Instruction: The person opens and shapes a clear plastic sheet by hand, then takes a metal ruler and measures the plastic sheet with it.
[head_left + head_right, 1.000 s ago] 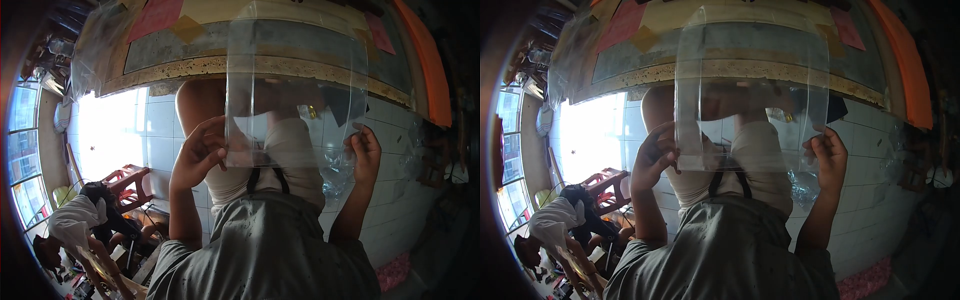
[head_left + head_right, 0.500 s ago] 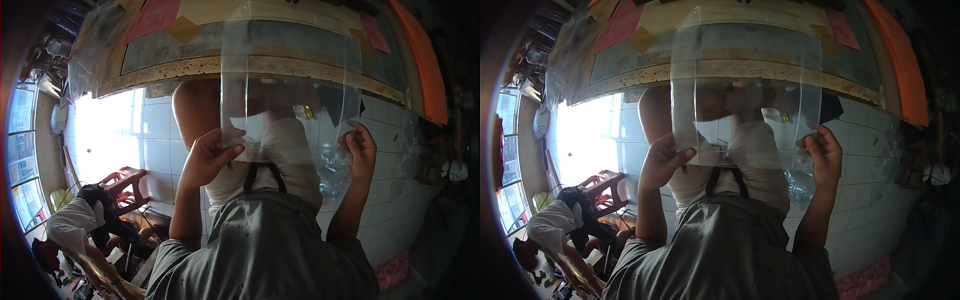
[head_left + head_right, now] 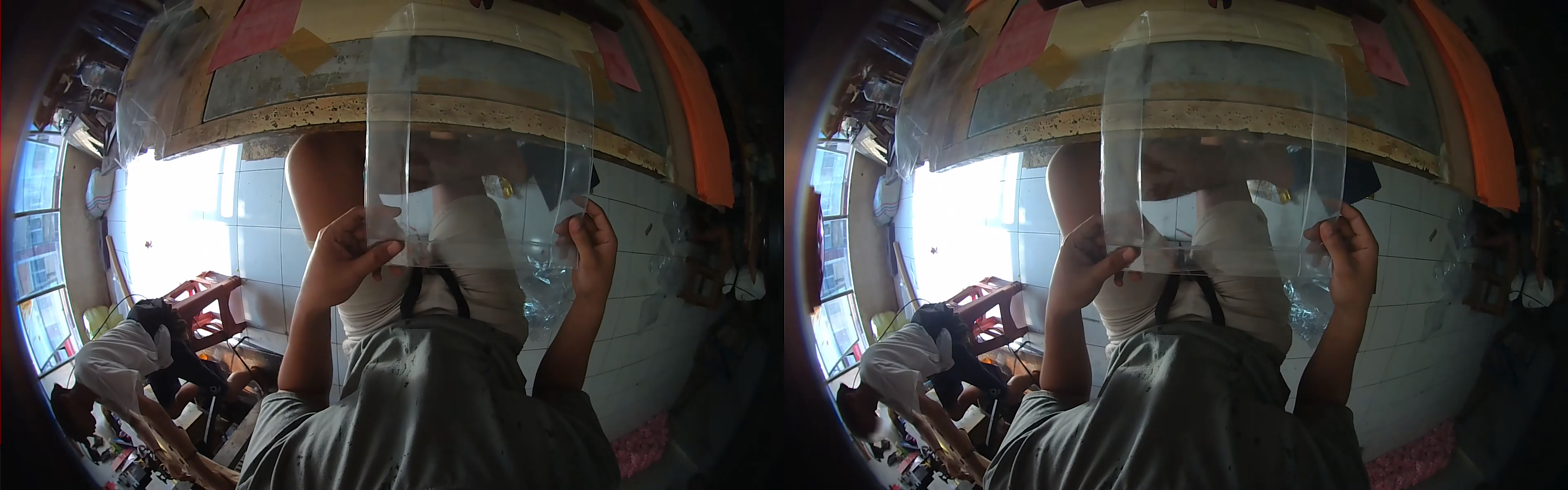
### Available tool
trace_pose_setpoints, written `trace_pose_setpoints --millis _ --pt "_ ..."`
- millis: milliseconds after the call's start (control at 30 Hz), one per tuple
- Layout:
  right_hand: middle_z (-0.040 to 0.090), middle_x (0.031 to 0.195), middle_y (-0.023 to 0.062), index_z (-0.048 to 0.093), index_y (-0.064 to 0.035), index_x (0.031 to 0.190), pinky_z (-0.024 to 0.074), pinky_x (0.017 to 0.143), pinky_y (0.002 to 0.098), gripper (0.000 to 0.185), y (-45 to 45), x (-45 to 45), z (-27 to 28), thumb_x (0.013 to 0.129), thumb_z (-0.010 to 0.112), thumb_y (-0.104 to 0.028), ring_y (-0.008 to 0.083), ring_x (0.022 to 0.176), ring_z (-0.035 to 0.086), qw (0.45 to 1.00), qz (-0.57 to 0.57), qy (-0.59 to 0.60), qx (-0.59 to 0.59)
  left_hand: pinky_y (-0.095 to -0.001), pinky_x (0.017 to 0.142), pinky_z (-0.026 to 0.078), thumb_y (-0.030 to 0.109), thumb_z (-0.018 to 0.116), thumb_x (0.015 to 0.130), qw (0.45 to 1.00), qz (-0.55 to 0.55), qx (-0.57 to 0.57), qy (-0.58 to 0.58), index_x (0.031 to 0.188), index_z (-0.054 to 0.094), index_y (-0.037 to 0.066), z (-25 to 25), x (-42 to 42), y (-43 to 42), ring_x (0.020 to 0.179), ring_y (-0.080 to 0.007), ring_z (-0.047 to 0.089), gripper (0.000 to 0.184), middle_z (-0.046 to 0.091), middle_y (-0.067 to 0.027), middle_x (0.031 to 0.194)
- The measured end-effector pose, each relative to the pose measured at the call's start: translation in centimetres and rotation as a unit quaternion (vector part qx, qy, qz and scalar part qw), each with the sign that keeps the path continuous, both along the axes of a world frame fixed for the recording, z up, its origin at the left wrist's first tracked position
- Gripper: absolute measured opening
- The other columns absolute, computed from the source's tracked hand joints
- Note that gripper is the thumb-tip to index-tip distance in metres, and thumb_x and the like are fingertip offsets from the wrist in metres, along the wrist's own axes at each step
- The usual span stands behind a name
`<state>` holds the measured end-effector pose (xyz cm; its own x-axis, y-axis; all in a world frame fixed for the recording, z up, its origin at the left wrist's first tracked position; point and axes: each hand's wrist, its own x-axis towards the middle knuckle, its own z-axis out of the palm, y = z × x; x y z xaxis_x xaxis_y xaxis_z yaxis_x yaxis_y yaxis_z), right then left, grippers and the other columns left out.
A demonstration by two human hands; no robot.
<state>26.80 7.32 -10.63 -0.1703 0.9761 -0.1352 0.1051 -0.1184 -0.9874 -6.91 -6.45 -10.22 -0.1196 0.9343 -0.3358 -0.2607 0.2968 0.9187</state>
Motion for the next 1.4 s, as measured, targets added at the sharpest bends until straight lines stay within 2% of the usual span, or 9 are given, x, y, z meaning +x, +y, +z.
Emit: trace_pose_setpoints --millis 200,300,500,600,733,833,1033,1400 --pt "0.071 0.09 0.0079 0.061 0.0025 0.126 0.0504 0.074 0.0253 0.035 0.0 0.2 -0.1 0.097 0.066 -0.015 0.0117 0.081 0.067 1.0 0.001 0.011 -0.017 -0.0198 0.054 0.05 0.007 0.075 0.092 1.0 0.007 -0.003 0.011 0.126 0.055 -0.004 0.1 0.2 0.0 0.077 -0.0089 0.071 0.041 0.073 -0.0077 0.101" --pt "0.072 0.091 0.0095 0.059 0.0027 0.128 0.0512 0.074 0.0261 0.04 0.0 0.5 0.0 0.095 0.069 -0.017 0.014 0.082 0.067 0.998 0.035 0.046 -0.028 -0.0198 0.054 0.05 0.007 0.075 0.092 1.0 0.013 -0.002 0.023 0.126 0.055 -0.004 0.0 0.2 0.0 0.076 -0.0091 0.071 0.042 0.072 -0.0081 0.1" --pt "0.072 0.092 0.0124 0.042 0.0 0.141 0.0529 0.071 0.027 0.07 -1.0 -0.3 2.2 0.083 0.08 -0.008 0.0144 0.084 0.068 0.988 0.132 0.036 -0.076 -0.0198 0.054 0.05 0.006 0.074 0.092 0.999 0.024 0.019 0.034 0.124 0.054 -0.003 -0.6 0.3 -0.1 0.074 -0.0096 0.069 0.038 0.072 -0.0087 0.1" --pt "0.073 0.092 0.0121 0.04 -0.001 0.141 0.0536 0.071 0.0264 0.073 -1.0 0.0 2.8 0.08 0.079 0.0 0.0139 0.083 0.07 0.984 0.131 -0.011 -0.116 -0.0202 0.054 0.05 0.008 0.072 0.094 0.999 0.03 0.023 0.039 0.124 0.051 -0.002 -0.7 0.5 0.1 0.074 -0.0106 0.069 0.038 0.072 -0.008 0.1" --pt "0.074 0.092 0.012 0.043 -0.0012 0.138 0.0547 0.073 0.0255 0.069 -1.2 -0.1 2.7 0.079 0.078 0.002 0.014 0.085 0.072 0.988 0.126 -0.014 -0.094 -0.0215 0.055 0.051 0.012 0.071 0.095 0.999 0.01 0.031 0.011 0.129 0.047 -0.002 -0.5 1.1 0.4 0.074 -0.0119 0.07 0.044 0.072 -0.0069 0.099" --pt "0.075 0.092 0.0126 0.045 -0.0012 0.136 0.0551 0.075 0.0262 0.066 -1.2 -0.1 2.6 0.079 0.078 0.002 0.0142 0.086 0.072 0.99 0.11 -0.012 -0.089 -0.0224 0.056 0.051 0.013 0.072 0.095 1.0 -0.01 -0.024 -0.005 0.129 0.051 -0.003 -0.2 1.2 0.8 0.074 -0.0123 0.07 0.043 0.072 -0.0069 0.098" --pt "0.075 0.092 0.0132 0.048 -0.0014 0.135 0.0565 0.079 0.0279 0.064 -1.1 0.0 2.6 0.078 0.079 0.002 0.0154 0.089 0.073 0.991 0.102 -0.001 -0.086 -0.022 0.054 0.049 0.014 0.074 0.094 0.998 -0.013 -0.034 0.049 0.121 0.062 -0.004 -1.0 0.8 0.7 0.075 -0.0119 0.071 0.035 0.073 -0.0066 0.094" --pt "0.075 0.093 0.0146 0.049 0.0017 0.134 0.0593 0.081 0.0293 0.062 -0.8 -0.4 2.5 0.079 0.078 0.003 0.0171 0.088 0.075 0.99 0.092 0.027 -0.099 -0.0211 0.053 0.048 0.013 0.077 0.092 0.997 0.009 -0.029 0.072 0.116 0.063 -0.004 -0.3 0.6 1.0 0.068 -0.0119 0.07 0.033 0.074 -0.0077 0.091"
